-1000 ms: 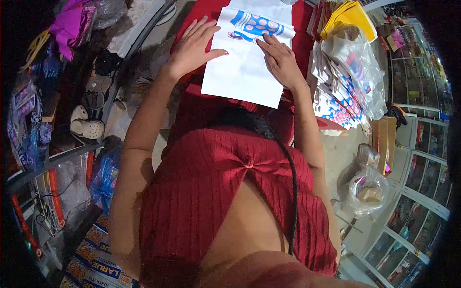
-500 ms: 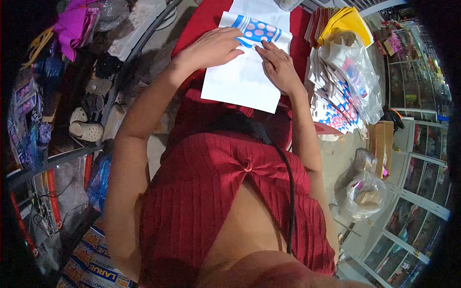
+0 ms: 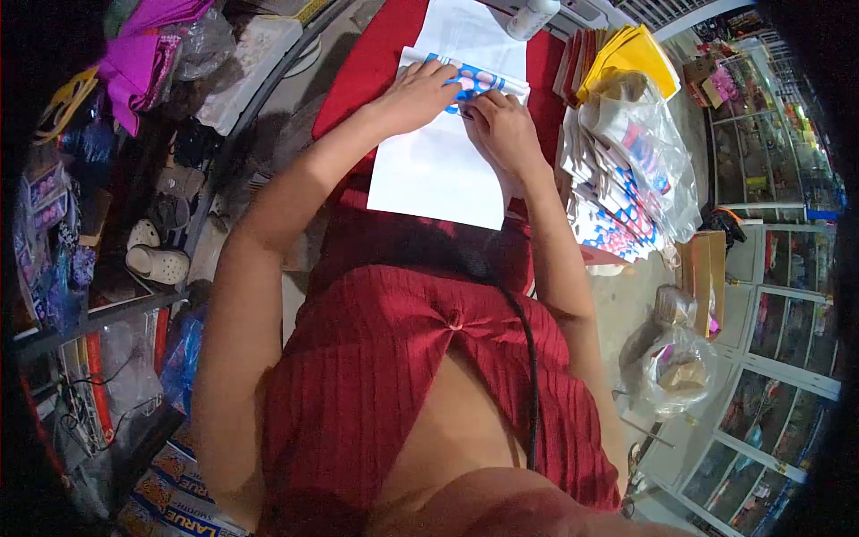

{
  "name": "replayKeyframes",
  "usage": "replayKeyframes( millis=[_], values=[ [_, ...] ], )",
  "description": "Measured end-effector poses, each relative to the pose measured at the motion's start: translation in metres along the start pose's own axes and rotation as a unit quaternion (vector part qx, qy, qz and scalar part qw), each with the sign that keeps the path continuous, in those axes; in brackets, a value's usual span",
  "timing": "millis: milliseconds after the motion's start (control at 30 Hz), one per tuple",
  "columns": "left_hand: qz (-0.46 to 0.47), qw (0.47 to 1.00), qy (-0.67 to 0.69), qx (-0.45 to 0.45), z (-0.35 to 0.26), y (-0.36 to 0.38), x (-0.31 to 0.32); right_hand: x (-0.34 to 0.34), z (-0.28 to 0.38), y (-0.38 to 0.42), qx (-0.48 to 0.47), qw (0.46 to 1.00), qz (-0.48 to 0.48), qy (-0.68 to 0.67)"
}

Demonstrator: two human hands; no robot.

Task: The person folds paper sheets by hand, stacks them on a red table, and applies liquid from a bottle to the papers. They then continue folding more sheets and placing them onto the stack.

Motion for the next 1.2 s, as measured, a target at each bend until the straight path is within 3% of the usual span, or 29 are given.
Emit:
replayKeyframes(
  millis=[167,367,433,567,867,967,1033,1200],
  values=[
    [-0.016,1.0,0.013,-0.002,0.001,0.001,0.001,-0.006,0.019,-0.006,-0.026,0.981,-0.177,0.08],
    [0.014,1.0,0.015,0.002,0.001,0.002,0.004,-0.003,-0.017,-0.038,0.042,0.98,-0.17,0.089],
    [-0.031,0.999,0.015,0.0,0.0,0.002,0.003,0.0,-0.029,-0.048,0.059,0.982,-0.161,0.074],
    [-0.028,0.999,0.03,0.008,0.002,0.002,0.006,0.002,-0.045,-0.058,0.108,0.982,-0.142,0.06],
    [-0.017,1.0,0.018,-0.004,0.001,0.003,0.008,0.011,-0.044,-0.072,0.059,0.992,-0.11,0.036],
    [-0.023,0.994,0.1,-0.045,0.002,0.001,0.003,0.009,-0.042,-0.074,0.062,0.993,-0.099,0.017],
    [-0.096,0.986,0.119,-0.068,0.004,-0.001,-0.005,0.003,-0.039,-0.074,0.056,0.993,-0.099,0.019],
    [-0.068,0.995,0.067,-0.015,0.007,-0.009,-0.012,-0.009,-0.031,-0.068,0.032,0.991,-0.127,0.027]
  ],
)
Point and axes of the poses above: each hand's wrist, its own y-axis away from the middle knuckle, its own x-axis out of the palm, z = x × y, the point moved 3 cm from there along -y, towards the middle knuckle, and after that the axes turned 3 degrees about z, right-handed, at the moved point
